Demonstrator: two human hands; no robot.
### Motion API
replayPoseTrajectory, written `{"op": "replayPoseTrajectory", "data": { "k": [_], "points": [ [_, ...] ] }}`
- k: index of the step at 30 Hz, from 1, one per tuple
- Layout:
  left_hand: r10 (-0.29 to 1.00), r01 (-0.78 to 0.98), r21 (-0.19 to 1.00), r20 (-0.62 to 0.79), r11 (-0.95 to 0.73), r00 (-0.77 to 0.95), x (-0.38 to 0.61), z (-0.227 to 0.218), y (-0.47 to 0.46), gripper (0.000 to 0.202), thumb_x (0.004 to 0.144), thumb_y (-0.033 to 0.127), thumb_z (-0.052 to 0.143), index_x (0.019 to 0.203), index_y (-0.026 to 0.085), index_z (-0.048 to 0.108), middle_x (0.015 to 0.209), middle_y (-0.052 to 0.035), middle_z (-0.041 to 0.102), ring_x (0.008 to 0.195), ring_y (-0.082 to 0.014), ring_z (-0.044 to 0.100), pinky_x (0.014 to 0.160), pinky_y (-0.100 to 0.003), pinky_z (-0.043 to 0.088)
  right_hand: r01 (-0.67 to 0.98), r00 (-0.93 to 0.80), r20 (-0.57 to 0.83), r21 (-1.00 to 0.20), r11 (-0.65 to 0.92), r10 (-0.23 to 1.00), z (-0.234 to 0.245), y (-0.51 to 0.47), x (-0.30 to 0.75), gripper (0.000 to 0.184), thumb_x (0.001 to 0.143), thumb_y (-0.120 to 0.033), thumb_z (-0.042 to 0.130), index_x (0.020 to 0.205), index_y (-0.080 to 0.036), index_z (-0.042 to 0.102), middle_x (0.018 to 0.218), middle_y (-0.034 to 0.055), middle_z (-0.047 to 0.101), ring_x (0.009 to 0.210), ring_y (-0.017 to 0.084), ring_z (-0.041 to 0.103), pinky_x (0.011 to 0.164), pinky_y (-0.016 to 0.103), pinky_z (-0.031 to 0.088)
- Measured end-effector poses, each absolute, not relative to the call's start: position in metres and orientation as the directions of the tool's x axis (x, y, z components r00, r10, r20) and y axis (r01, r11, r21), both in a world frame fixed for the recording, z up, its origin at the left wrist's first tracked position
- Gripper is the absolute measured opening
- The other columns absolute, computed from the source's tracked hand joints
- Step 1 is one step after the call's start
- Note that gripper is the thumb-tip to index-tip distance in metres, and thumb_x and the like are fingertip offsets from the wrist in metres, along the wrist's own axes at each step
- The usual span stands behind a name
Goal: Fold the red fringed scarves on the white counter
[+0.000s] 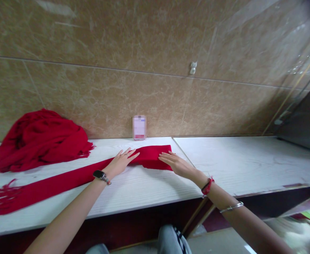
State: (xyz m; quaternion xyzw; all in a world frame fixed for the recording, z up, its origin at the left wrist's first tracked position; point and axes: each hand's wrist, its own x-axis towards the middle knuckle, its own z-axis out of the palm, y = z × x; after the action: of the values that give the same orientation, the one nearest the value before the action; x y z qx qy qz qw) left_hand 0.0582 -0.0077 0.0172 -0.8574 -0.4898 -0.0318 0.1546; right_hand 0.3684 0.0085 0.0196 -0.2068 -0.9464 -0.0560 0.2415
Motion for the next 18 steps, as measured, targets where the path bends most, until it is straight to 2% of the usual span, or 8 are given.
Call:
{"op": "replayPoseTrajectory", "data": {
  "k": [4,7,9,11,15,18],
  "points": [
    [0.795,0.843,-0.148,0.284,-0.516,0.536,0.078,0.017,-0.007,0.080,0.070,0.000,0.040,0.142,0.022,0.013,0.148,-0.0074,0.016,0.135,-0.0223,0.012,0.106,-0.040,0.022,0.549,-0.531,0.649,-0.227,0.805,0.545,0.005,0.009,0.365,0.055,0.080,-0.007,0.039,0.135,-0.015,0.036,0.137,0.0133,0.040,0.129,0.022,0.030,0.104,0.044,0.032],
    [0.733,0.809,-0.107,0.366,-0.578,0.573,0.093,0.016,0.000,0.077,0.069,-0.005,0.035,0.140,0.023,0.020,0.147,-0.0053,0.021,0.133,-0.0188,0.022,0.107,-0.035,0.024,0.599,-0.307,0.666,-0.419,0.682,0.680,-0.005,0.014,0.362,0.051,0.080,-0.017,0.046,0.131,-0.016,0.041,0.130,0.0141,0.048,0.119,0.024,0.045,0.098,0.044,0.039],
    [0.715,0.799,-0.055,0.414,-0.599,0.564,0.099,0.016,0.006,0.077,0.068,-0.009,0.029,0.139,0.022,0.023,0.146,-0.0042,0.025,0.130,-0.0154,0.029,0.106,-0.031,0.028,0.602,-0.243,0.642,-0.488,0.632,0.727,-0.008,0.017,0.360,0.047,0.079,-0.018,0.048,0.126,-0.019,0.047,0.124,0.0118,0.054,0.112,0.023,0.052,0.094,0.043,0.044],
    [0.692,0.783,-0.003,0.466,-0.622,0.551,0.100,0.020,0.011,0.076,0.069,-0.010,0.025,0.138,0.020,0.026,0.144,-0.0037,0.029,0.130,-0.0134,0.029,0.106,-0.030,0.029,0.610,-0.236,0.645,-0.484,0.627,0.727,-0.009,0.018,0.359,0.043,0.080,-0.017,0.046,0.122,-0.020,0.051,0.124,0.0105,0.054,0.112,0.023,0.052,0.094,0.041,0.044],
    [0.646,0.760,0.061,0.574,-0.647,0.504,0.092,0.033,0.015,0.067,0.075,-0.007,0.024,0.137,0.018,0.030,0.143,-0.0041,0.030,0.133,-0.0130,0.021,0.110,-0.034,0.022,0.647,-0.338,0.665,-0.350,0.677,0.666,-0.008,0.016,0.358,0.043,0.083,-0.011,0.035,0.123,-0.016,0.051,0.134,0.0134,0.043,0.118,0.023,0.046,0.097,0.040,0.041],
    [0.679,0.748,0.087,0.499,-0.658,0.539,0.084,0.030,0.014,0.069,0.074,-0.008,0.025,0.136,0.022,0.033,0.144,-0.0022,0.029,0.133,-0.0141,0.020,0.110,-0.036,0.023,0.663,-0.417,0.638,-0.274,0.697,0.648,-0.011,0.011,0.359,0.046,0.084,-0.008,0.030,0.126,-0.013,0.047,0.137,0.0160,0.038,0.119,0.023,0.045,0.096,0.039,0.042]
  ]
}}
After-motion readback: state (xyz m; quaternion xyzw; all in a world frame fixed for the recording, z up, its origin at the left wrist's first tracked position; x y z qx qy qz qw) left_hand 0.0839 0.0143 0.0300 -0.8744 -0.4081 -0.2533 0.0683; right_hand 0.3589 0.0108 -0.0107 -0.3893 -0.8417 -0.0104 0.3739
